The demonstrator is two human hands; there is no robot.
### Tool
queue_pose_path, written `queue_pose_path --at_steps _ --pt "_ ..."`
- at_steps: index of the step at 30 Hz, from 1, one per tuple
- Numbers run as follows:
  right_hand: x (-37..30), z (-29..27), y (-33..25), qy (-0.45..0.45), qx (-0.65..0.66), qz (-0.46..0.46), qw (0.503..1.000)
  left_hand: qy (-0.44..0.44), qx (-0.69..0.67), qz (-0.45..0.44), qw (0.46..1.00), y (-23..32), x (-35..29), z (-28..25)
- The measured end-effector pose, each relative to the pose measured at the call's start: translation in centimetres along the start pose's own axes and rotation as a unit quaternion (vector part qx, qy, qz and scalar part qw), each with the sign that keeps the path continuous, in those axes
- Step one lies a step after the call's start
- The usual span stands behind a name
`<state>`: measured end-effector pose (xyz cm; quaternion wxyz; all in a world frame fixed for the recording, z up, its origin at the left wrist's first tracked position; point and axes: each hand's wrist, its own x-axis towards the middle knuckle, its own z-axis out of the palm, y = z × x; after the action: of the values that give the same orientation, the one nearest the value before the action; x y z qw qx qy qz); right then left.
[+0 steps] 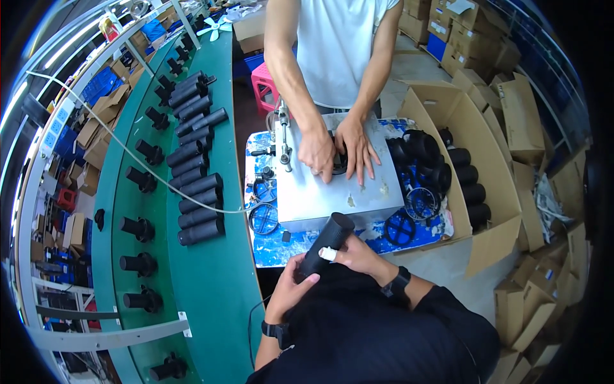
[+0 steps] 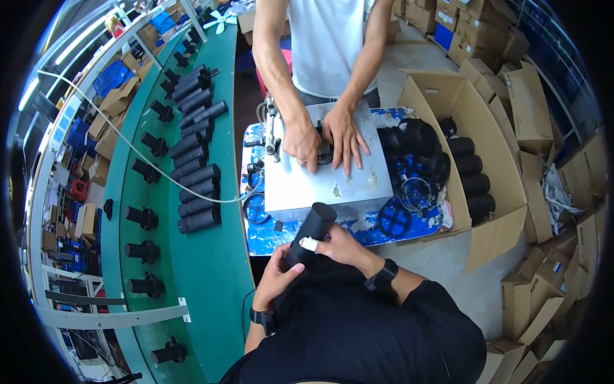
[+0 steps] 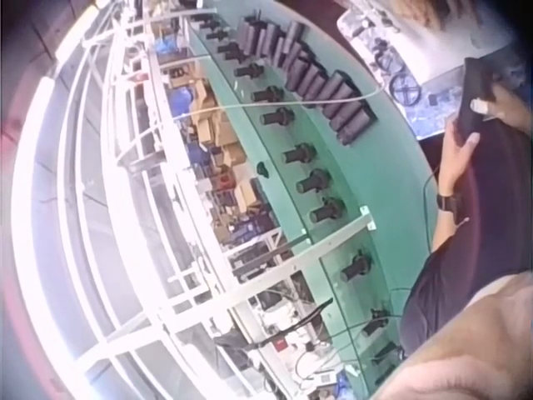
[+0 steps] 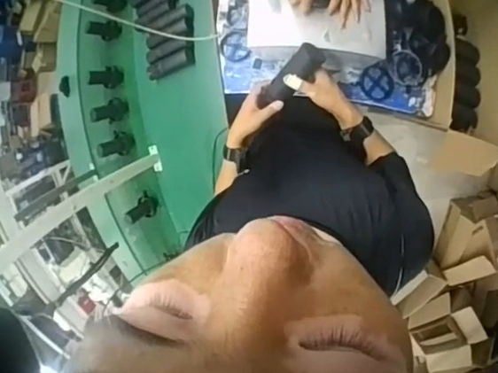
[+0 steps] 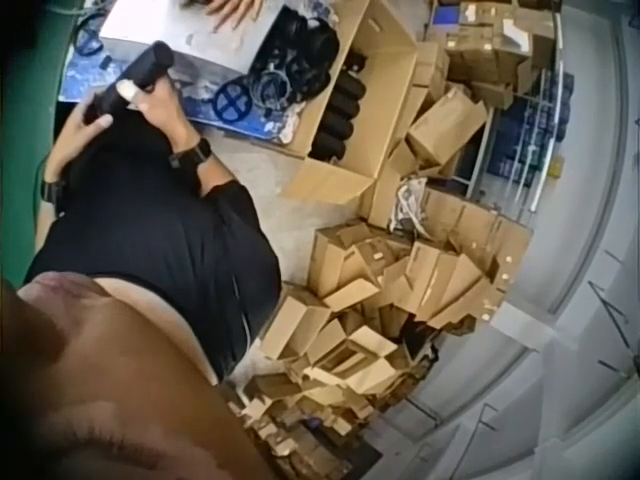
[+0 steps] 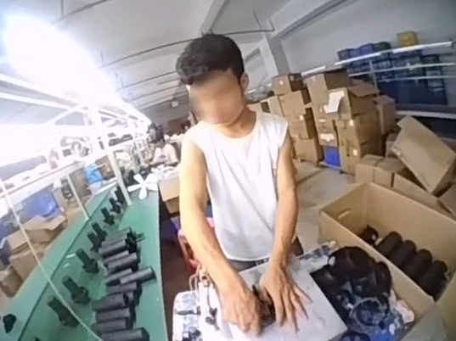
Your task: The person picks up a black cylinder and places it into a machine, then removes it and presses a black plastic ring onto the cylinder. They place the assembled unit back into the machine, remove it, and set it on a green table before repeating the process.
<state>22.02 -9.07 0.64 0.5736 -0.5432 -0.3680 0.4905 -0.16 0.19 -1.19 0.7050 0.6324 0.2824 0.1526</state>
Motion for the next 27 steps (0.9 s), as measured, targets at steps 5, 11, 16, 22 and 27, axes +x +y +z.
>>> queue_pose_path --at_steps 5,11,16,22,27 --pt "-0.1 -0.1 0.4 -0.016 -0.017 0.015 1.0 -0.005 0.017 0.003 1.0 -0.6 -0.1 -0.2" --pt "-0.2 0.0 0.2 -0.008 -0.022 0.015 1.0 -0.013 0.032 -0.01 0.999 -0.3 -0.2 -0.3" --pt "-0.4 -0.6 -1.9 0.013 -0.027 -0.021 0.999 -0.005 0.024 0.038 0.999 0.7 0.4 0.2" --pt "6.9 -6.4 -12.9 0.128 -0.044 -0.26 0.956 0.029 -0.086 0.101 0.991 2.2 1.7 -0.6" --pt "12.6 -11.6 -11.9 0.235 -0.245 -0.217 0.915 0.047 -0.08 0.089 0.992 0.9 0.9 -1.1"
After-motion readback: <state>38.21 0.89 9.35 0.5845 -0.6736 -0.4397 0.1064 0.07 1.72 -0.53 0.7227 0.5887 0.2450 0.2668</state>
